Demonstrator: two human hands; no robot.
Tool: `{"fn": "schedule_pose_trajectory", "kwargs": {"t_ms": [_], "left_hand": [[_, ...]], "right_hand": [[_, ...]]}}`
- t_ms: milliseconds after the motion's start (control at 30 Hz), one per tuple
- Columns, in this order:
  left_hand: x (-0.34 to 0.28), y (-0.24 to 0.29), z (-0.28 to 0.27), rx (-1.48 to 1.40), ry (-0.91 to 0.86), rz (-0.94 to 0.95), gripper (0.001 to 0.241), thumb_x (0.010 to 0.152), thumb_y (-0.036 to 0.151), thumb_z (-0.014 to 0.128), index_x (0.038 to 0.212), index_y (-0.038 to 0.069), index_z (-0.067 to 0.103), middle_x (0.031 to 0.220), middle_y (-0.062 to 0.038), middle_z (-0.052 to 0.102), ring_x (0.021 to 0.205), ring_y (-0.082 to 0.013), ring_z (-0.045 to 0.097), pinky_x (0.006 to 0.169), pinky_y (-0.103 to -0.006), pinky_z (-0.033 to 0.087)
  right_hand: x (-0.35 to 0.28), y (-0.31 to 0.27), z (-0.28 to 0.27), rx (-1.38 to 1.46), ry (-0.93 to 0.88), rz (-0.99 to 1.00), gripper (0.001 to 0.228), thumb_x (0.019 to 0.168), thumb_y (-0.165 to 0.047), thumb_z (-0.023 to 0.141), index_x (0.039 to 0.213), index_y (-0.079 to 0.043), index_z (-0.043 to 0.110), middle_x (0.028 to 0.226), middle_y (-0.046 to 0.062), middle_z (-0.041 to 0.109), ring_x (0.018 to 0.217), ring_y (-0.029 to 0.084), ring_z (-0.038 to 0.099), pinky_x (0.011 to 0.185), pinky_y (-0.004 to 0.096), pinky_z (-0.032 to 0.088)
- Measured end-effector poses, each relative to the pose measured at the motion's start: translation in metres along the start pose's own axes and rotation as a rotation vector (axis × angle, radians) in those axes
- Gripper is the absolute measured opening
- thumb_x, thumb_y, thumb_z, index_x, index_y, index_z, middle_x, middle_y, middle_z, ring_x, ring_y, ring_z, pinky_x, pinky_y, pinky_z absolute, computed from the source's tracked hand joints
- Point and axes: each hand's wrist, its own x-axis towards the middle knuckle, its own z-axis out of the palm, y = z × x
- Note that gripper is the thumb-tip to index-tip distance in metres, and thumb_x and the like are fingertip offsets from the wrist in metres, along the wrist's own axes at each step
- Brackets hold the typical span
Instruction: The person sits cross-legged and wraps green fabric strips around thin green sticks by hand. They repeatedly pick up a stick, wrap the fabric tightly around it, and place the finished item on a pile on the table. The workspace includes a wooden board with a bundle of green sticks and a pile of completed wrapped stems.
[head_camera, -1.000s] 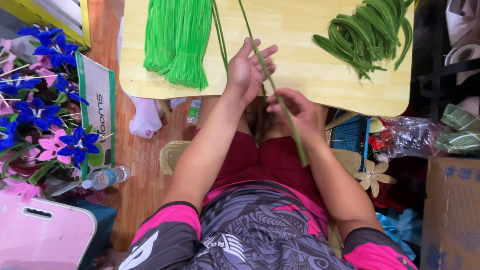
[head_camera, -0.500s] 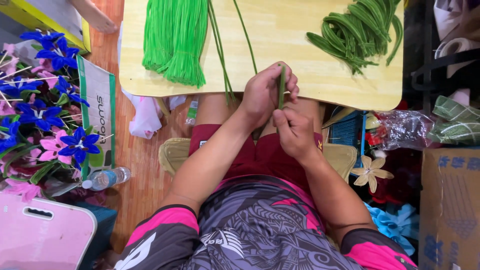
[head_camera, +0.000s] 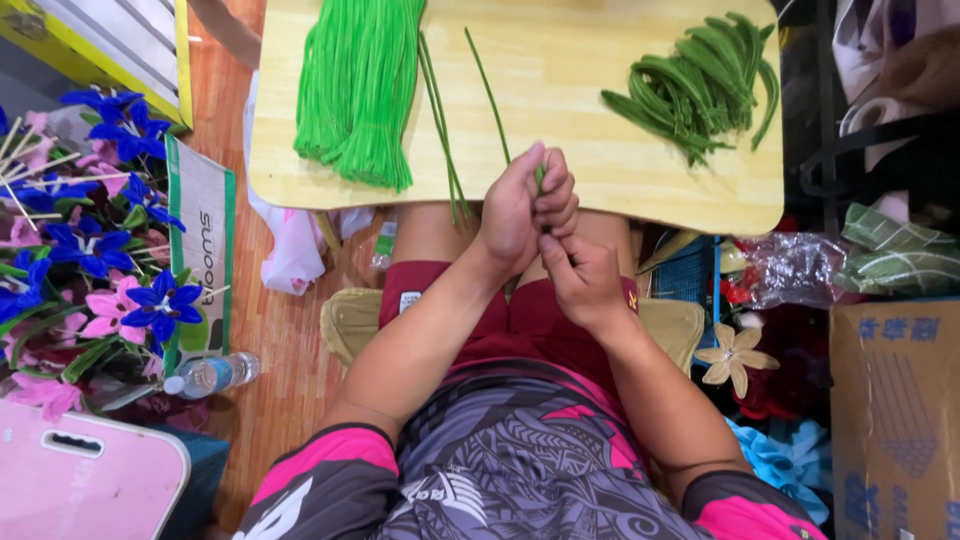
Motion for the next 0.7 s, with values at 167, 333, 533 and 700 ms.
{"fn": "schedule_pose_trajectory", "kwargs": {"t_ms": [167, 333, 533, 700], "left_hand": [[-0.001, 0.011, -0.003, -0.020, 0.079, 0.066, 0.036, 0.106, 0.040, 0.032, 0.079, 0.018, 0.036, 0.063, 0.010, 0.016, 0.047, -0.0053, 0.016, 0.043, -0.0257, 0.027], [-0.004, 0.021, -0.006, -0.069, 0.169, 0.163, 0.030, 0.105, 0.035, 0.033, 0.080, 0.018, 0.035, 0.061, 0.010, 0.015, 0.047, -0.0054, 0.015, 0.043, -0.0259, 0.026], [-0.009, 0.026, -0.011, -0.078, 0.289, 0.250, 0.030, 0.104, 0.031, 0.034, 0.076, 0.020, 0.032, 0.060, 0.010, 0.011, 0.046, -0.0062, 0.010, 0.040, -0.0240, 0.019], [-0.011, 0.029, -0.013, -0.107, 0.345, 0.328, 0.032, 0.103, 0.033, 0.035, 0.074, 0.021, 0.030, 0.060, 0.011, 0.009, 0.046, -0.0052, 0.006, 0.038, -0.0221, 0.013]], "right_hand": [[-0.003, -0.015, 0.003, -0.199, 0.143, -0.068, 0.027, 0.100, -0.028, 0.073, 0.088, -0.007, 0.061, 0.068, 0.018, 0.057, 0.063, 0.033, 0.061, 0.056, 0.044, 0.047], [-0.001, -0.014, 0.015, -0.161, 0.131, -0.156, 0.034, 0.107, -0.024, 0.063, 0.126, 0.003, 0.055, 0.108, 0.023, 0.065, 0.101, 0.043, 0.068, 0.076, 0.049, 0.059], [-0.007, 0.012, 0.022, 0.303, 0.058, 0.208, 0.025, 0.104, -0.019, 0.067, 0.123, -0.004, 0.072, 0.096, 0.012, 0.076, 0.073, 0.012, 0.068, 0.062, 0.026, 0.055], [-0.005, 0.018, 0.026, 0.522, 0.080, 0.362, 0.025, 0.096, -0.014, 0.076, 0.119, -0.003, 0.075, 0.090, 0.013, 0.077, 0.068, 0.014, 0.072, 0.062, 0.021, 0.053]]}}
